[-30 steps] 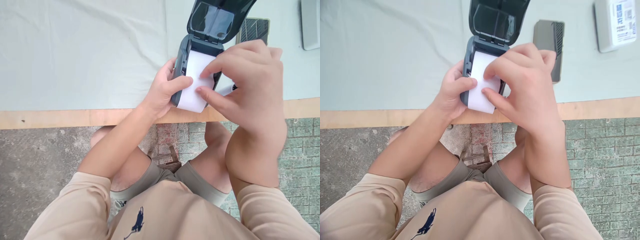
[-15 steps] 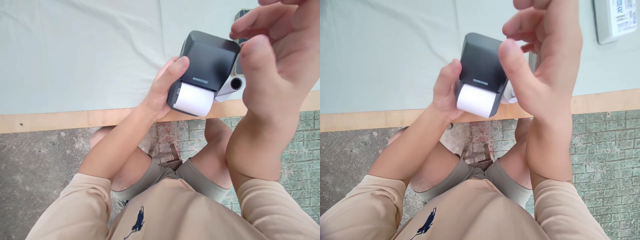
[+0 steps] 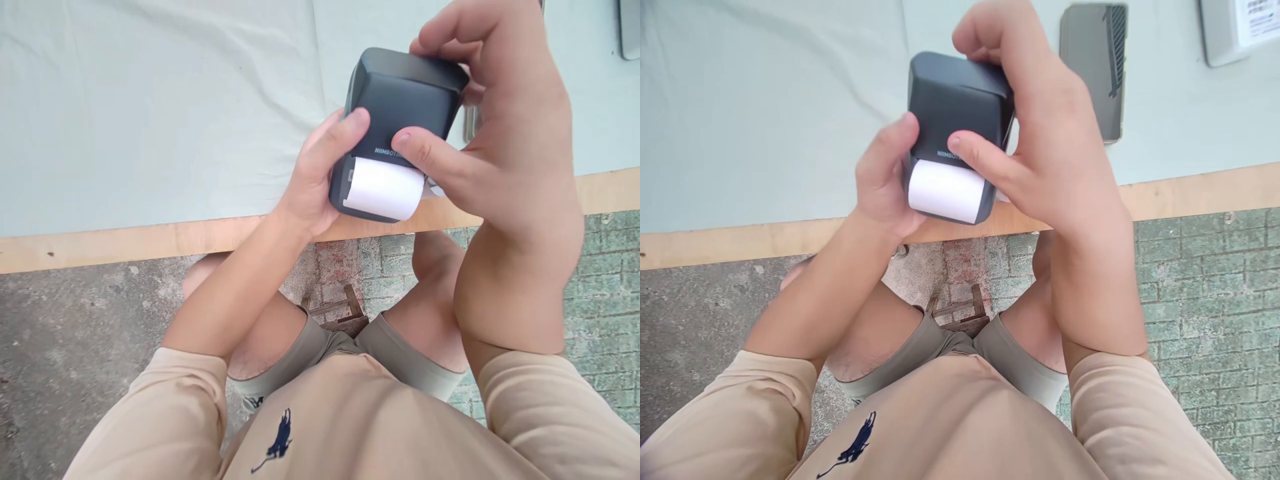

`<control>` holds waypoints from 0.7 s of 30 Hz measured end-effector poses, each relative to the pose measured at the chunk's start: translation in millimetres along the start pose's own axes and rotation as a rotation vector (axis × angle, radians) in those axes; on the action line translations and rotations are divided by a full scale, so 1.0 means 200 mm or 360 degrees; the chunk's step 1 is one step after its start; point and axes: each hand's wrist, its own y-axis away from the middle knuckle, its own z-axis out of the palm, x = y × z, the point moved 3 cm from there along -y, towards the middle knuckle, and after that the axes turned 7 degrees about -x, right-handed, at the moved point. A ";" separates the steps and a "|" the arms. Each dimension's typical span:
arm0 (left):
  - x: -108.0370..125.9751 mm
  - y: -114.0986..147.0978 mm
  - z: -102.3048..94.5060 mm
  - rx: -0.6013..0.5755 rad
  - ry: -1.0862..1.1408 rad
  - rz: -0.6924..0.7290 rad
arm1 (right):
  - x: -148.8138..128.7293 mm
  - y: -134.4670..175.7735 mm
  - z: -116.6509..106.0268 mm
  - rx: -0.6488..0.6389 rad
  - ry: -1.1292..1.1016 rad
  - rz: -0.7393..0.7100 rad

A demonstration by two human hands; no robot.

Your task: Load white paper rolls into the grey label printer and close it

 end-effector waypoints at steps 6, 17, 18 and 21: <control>0.03 -0.03 -0.04 0.0091 -0.0004 -0.0010 | 0.00 0.05 -0.04 0.0272 -0.0008 0.0032; 0.02 -0.03 -0.10 0.0236 0.0124 0.0041 | 0.01 0.02 0.00 0.0121 -0.0084 -0.0189; 0.02 -0.02 -0.10 0.0240 0.0129 0.0033 | 0.01 0.01 0.00 0.0122 -0.0123 -0.0191; 0.02 -0.02 -0.10 0.0293 0.0121 -0.0033 | 0.01 0.03 -0.02 0.0469 -0.0219 -0.0032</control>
